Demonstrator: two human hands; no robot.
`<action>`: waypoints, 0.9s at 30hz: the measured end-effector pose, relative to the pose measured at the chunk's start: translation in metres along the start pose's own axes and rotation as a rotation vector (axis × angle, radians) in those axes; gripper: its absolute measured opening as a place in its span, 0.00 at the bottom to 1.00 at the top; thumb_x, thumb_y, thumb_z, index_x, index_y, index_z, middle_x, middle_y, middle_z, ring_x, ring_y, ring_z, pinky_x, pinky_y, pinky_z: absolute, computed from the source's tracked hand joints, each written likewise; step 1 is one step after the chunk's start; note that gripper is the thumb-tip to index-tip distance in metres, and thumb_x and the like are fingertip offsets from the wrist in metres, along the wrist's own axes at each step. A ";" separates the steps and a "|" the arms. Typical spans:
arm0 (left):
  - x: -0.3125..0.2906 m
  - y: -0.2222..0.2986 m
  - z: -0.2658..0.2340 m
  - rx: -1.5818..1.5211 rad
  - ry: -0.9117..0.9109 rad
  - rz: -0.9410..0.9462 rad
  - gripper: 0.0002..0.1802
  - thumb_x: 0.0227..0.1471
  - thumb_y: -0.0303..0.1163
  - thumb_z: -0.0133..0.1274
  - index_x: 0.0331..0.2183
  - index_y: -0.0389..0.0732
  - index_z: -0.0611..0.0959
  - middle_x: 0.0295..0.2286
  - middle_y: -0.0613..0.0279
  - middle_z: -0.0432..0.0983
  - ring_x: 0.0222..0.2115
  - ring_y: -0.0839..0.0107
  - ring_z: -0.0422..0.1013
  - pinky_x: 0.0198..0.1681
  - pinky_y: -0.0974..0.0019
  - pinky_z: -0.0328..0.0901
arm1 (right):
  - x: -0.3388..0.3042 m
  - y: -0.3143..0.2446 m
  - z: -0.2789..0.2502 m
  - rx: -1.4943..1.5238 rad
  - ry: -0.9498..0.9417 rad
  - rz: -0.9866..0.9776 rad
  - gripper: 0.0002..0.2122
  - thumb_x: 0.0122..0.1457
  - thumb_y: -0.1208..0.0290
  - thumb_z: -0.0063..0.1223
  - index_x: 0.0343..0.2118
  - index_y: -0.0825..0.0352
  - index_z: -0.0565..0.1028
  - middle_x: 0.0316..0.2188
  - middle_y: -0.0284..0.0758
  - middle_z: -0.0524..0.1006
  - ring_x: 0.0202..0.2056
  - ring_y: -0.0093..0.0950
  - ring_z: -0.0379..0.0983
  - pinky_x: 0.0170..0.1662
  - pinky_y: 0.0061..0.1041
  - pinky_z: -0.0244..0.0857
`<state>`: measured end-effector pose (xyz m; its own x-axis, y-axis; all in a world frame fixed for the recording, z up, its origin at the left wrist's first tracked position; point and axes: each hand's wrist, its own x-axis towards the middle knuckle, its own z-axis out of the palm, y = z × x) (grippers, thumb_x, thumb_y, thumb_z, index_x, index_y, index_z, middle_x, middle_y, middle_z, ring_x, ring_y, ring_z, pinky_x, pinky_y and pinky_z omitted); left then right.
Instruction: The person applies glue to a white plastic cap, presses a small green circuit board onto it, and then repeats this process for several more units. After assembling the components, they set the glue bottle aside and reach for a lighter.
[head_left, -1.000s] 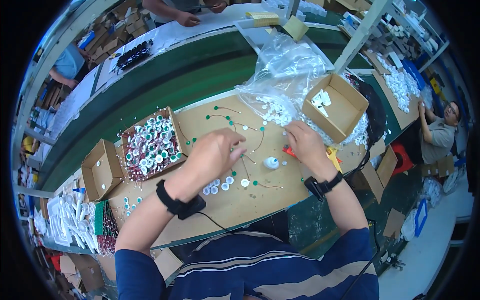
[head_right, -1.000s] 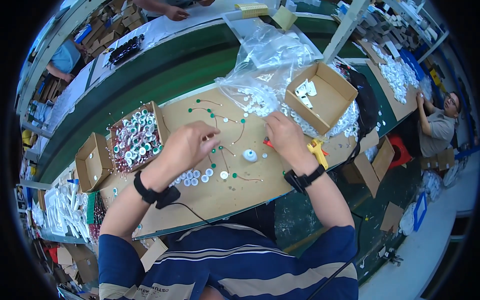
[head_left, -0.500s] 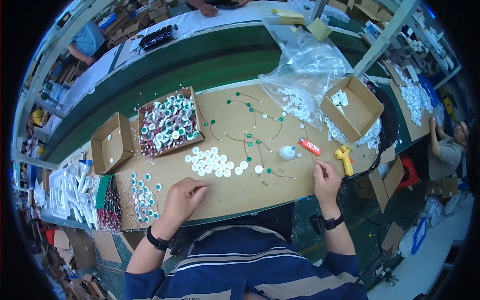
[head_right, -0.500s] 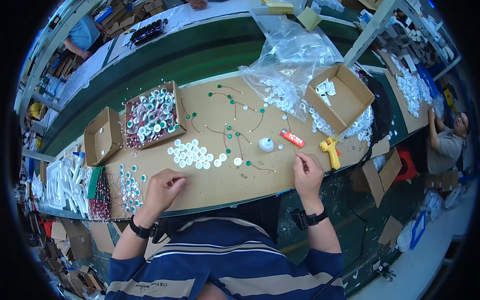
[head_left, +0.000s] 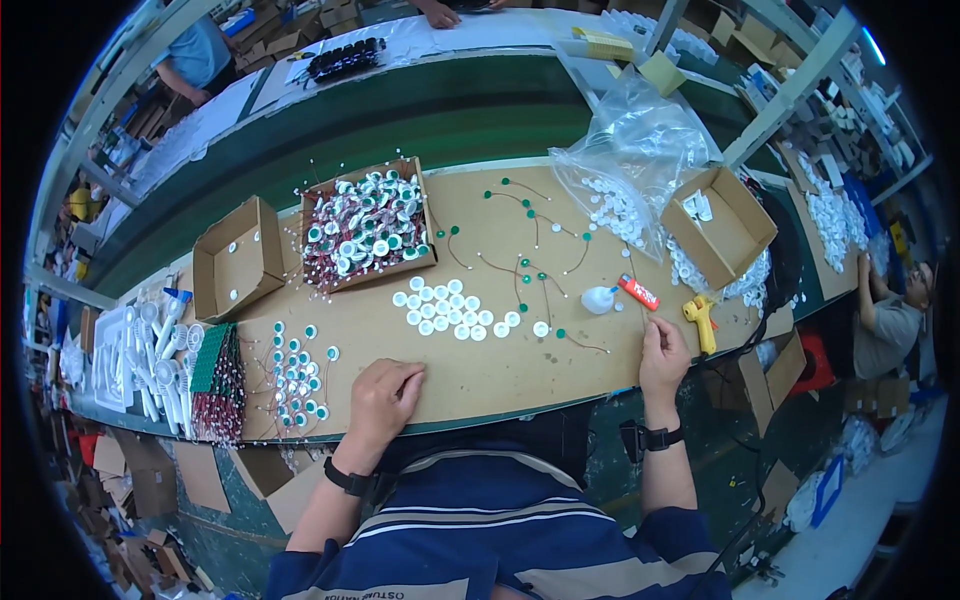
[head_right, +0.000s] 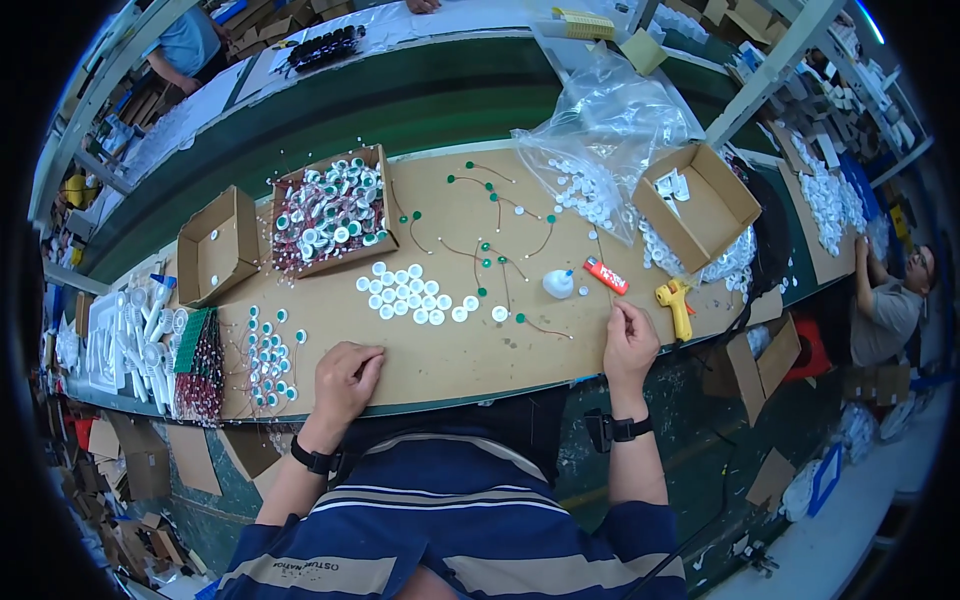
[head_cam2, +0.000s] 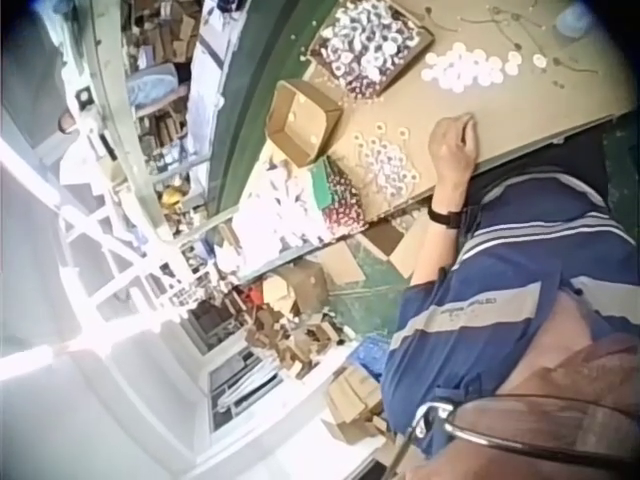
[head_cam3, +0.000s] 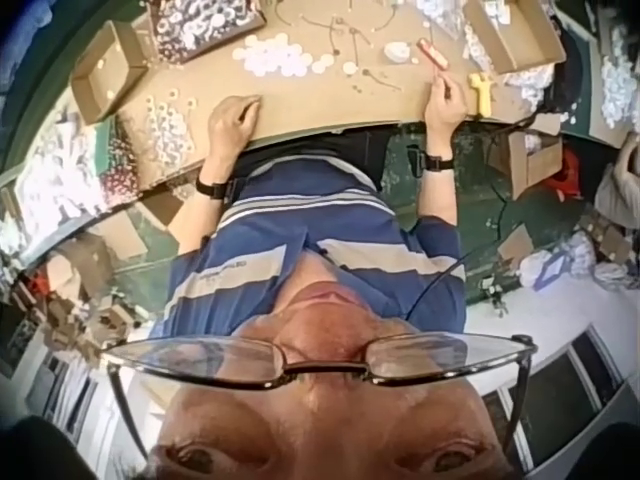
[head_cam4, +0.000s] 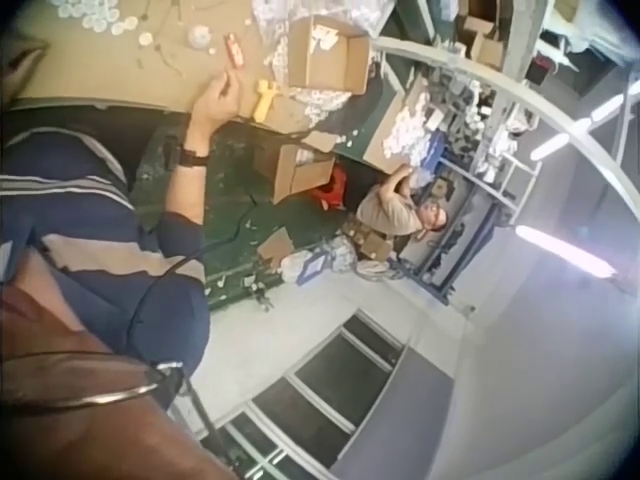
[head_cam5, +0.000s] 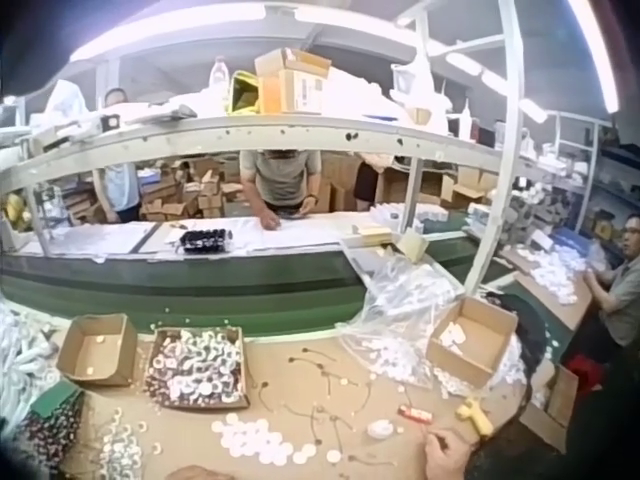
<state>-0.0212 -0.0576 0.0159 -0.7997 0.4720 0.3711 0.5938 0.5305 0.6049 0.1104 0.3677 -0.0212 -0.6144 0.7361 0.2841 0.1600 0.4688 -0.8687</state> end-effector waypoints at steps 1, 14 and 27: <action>0.000 0.000 0.000 -0.007 0.001 -0.003 0.05 0.54 0.22 0.68 0.36 0.37 0.91 0.29 0.55 0.85 0.30 0.57 0.81 0.34 0.58 0.74 | 0.000 0.000 0.000 -0.010 0.009 0.003 0.06 0.70 0.77 0.61 0.46 0.72 0.84 0.33 0.32 0.82 0.33 0.19 0.75 0.38 0.21 0.70; 0.001 -0.002 0.000 -0.008 0.003 0.042 0.06 0.52 0.22 0.70 0.35 0.38 0.91 0.29 0.55 0.85 0.30 0.57 0.81 0.35 0.57 0.75 | 0.002 -0.004 0.002 -0.092 0.028 -0.033 0.07 0.70 0.76 0.61 0.45 0.72 0.85 0.34 0.32 0.82 0.32 0.19 0.75 0.38 0.21 0.70; 0.002 -0.003 -0.001 -0.005 0.010 0.063 0.06 0.52 0.22 0.70 0.35 0.39 0.91 0.29 0.57 0.85 0.30 0.57 0.81 0.34 0.57 0.75 | 0.000 -0.006 0.004 -0.102 0.036 -0.012 0.07 0.69 0.76 0.61 0.46 0.72 0.85 0.32 0.32 0.81 0.32 0.19 0.74 0.37 0.21 0.70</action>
<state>-0.0243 -0.0589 0.0155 -0.7615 0.4975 0.4155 0.6428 0.4966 0.5833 0.1060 0.3629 -0.0172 -0.5890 0.7461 0.3106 0.2311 0.5238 -0.8199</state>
